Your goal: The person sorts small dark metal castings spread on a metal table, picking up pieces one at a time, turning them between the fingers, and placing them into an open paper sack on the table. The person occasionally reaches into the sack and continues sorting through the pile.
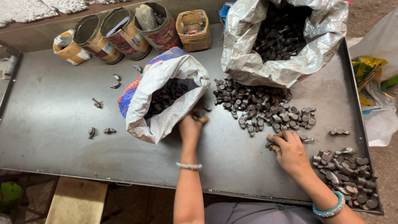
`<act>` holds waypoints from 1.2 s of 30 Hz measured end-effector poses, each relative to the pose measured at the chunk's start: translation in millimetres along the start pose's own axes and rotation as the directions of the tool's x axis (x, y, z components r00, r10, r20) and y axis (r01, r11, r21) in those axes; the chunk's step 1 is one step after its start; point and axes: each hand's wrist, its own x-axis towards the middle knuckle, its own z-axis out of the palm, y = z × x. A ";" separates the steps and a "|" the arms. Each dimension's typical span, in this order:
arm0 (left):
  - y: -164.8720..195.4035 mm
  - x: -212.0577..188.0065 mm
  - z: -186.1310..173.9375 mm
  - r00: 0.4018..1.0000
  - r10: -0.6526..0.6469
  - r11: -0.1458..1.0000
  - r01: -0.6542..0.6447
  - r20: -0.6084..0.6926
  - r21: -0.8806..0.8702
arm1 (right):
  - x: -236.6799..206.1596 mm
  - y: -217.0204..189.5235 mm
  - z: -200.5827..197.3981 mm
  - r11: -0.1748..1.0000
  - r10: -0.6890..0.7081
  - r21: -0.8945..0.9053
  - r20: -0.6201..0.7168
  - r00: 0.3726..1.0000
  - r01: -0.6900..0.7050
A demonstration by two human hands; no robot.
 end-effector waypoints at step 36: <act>52.7 -152.7 82.2 0.819 -0.018 0.555 0.485 0.573 -0.676 | -48.9 36.2 -11.6 0.917 0.084 0.396 -0.077 0.993 -0.047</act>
